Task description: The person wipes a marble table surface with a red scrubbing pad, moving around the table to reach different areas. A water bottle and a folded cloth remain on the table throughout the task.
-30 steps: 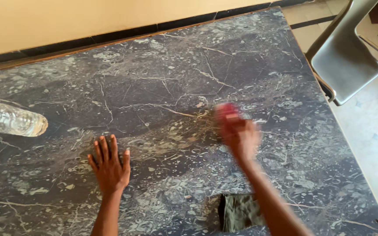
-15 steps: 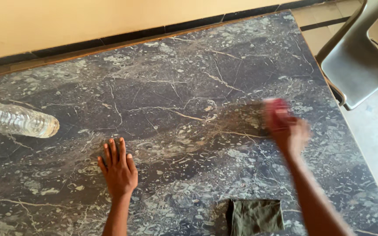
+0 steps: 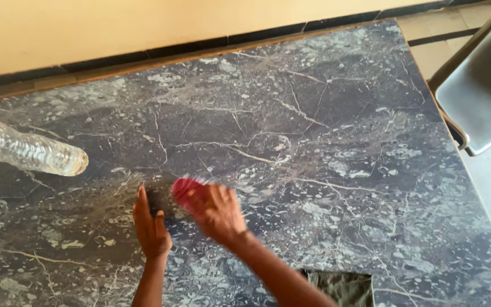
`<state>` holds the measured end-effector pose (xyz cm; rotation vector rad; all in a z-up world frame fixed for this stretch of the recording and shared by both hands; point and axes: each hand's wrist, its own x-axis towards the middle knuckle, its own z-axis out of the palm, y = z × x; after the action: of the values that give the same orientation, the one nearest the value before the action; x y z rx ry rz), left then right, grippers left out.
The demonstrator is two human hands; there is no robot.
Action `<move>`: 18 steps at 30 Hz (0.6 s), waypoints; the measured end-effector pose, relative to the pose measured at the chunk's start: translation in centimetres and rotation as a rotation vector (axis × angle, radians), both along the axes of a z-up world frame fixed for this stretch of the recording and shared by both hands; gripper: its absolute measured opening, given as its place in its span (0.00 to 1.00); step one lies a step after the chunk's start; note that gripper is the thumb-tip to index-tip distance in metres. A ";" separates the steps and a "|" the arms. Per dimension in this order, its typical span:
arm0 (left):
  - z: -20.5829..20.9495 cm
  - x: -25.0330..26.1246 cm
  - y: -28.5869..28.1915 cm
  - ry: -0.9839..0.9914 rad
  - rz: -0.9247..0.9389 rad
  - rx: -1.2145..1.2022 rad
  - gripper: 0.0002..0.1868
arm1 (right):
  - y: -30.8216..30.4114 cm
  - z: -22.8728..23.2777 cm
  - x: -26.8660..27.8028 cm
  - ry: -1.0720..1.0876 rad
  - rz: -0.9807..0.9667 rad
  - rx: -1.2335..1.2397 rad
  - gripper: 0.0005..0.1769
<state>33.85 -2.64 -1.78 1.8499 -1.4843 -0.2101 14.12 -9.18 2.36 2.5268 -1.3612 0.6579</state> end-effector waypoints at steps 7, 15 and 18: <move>-0.2 -0.5 -0.6 -0.206 0.024 0.208 0.40 | -9.7 -0.1 -16.6 0.053 -0.351 0.355 0.08; -1.0 -0.5 -4.6 -0.501 -0.033 0.385 0.34 | -13.0 1.3 -31.1 0.136 -0.697 -0.145 0.25; -1.8 -1.3 -9.6 -0.455 -0.047 0.369 0.31 | -13.8 -1.8 -23.6 -0.073 -0.438 -0.124 0.17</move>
<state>32.59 -12.26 -3.62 2.2655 -1.8975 -0.0906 -9.44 -22.98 0.57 2.0271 -1.7612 0.7180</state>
